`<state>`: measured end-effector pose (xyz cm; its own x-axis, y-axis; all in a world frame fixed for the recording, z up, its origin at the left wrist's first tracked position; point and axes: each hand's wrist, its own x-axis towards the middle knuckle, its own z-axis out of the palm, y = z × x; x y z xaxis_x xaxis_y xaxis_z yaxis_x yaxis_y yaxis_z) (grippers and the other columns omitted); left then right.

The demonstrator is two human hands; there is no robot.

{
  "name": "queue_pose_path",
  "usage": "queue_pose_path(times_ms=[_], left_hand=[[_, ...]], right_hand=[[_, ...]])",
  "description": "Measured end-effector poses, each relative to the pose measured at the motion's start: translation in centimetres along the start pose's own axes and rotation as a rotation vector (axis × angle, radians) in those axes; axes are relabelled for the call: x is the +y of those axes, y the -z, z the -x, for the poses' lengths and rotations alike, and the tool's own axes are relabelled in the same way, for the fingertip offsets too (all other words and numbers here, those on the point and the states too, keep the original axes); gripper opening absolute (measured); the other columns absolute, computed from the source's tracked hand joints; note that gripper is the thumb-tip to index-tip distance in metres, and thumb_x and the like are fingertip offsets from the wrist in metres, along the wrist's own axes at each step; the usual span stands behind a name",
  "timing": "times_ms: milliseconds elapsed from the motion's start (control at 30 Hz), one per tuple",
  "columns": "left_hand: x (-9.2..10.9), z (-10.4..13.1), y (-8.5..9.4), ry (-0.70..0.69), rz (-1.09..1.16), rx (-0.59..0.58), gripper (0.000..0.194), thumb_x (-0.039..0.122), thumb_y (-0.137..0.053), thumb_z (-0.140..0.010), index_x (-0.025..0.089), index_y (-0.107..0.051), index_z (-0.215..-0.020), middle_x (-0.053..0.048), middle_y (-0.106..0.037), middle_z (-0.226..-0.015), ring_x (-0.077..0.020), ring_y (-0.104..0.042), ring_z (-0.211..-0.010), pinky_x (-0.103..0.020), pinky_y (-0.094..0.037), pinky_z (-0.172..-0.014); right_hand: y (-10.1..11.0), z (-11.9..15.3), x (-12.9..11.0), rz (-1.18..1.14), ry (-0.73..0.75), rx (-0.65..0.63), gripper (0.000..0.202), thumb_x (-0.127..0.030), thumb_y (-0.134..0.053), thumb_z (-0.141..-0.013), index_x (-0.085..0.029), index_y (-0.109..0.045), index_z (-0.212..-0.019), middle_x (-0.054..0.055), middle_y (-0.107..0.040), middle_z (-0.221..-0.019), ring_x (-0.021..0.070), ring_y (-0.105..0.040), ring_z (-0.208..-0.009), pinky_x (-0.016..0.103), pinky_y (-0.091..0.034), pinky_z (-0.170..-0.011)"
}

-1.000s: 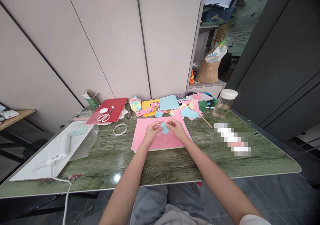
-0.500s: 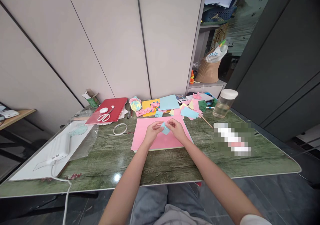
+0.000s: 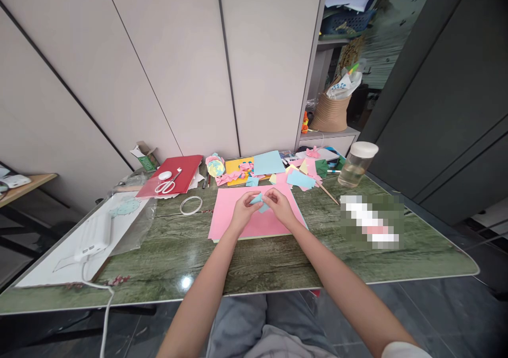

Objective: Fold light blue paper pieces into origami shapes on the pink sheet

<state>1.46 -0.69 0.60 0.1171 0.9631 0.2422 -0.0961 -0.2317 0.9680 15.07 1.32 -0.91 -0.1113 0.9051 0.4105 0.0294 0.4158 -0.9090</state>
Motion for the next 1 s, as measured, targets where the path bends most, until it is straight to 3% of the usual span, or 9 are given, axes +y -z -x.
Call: queue_pose_path(times_ms=[233, 767, 1000], left_hand=[[0.1, -0.1, 0.2, -0.040, -0.040, 0.003, 0.032, 0.025, -0.063, -0.062, 0.018, -0.056, -0.093, -0.004, -0.058, -0.090, -0.0146, -0.054, -0.081, -0.027, -0.043, -0.070], [0.2, -0.1, 0.1, -0.038, -0.049, 0.076, 0.022, 0.027, -0.066, -0.057, 0.015, -0.060, -0.074, -0.003, -0.060, -0.074, -0.0140, -0.054, -0.070, -0.027, -0.044, -0.065], [0.5, 0.1, -0.1, -0.085, -0.010, 0.066, 0.033, 0.025, -0.065, -0.061, 0.018, -0.056, -0.092, -0.004, -0.060, -0.084, -0.0148, -0.055, -0.080, -0.027, -0.043, -0.071]], right_hand=[[0.2, 0.1, -0.6, -0.046, 0.035, -0.020, 0.016, -0.036, -0.055, -0.070, -0.020, -0.052, -0.072, 0.000, -0.051, -0.069, 0.0133, -0.048, -0.064, 0.026, -0.039, -0.059], [0.2, 0.3, -1.5, 0.000, 0.051, -0.036, 0.015, -0.035, -0.055, -0.069, -0.020, -0.053, -0.070, 0.000, -0.052, -0.068, 0.0139, -0.048, -0.064, 0.026, -0.040, -0.058], [0.3, 0.0, -1.3, -0.040, 0.042, -0.001, 0.016, -0.035, -0.054, -0.070, -0.020, -0.051, -0.070, 0.000, -0.049, -0.068, 0.0132, -0.047, -0.063, 0.025, -0.039, -0.058]])
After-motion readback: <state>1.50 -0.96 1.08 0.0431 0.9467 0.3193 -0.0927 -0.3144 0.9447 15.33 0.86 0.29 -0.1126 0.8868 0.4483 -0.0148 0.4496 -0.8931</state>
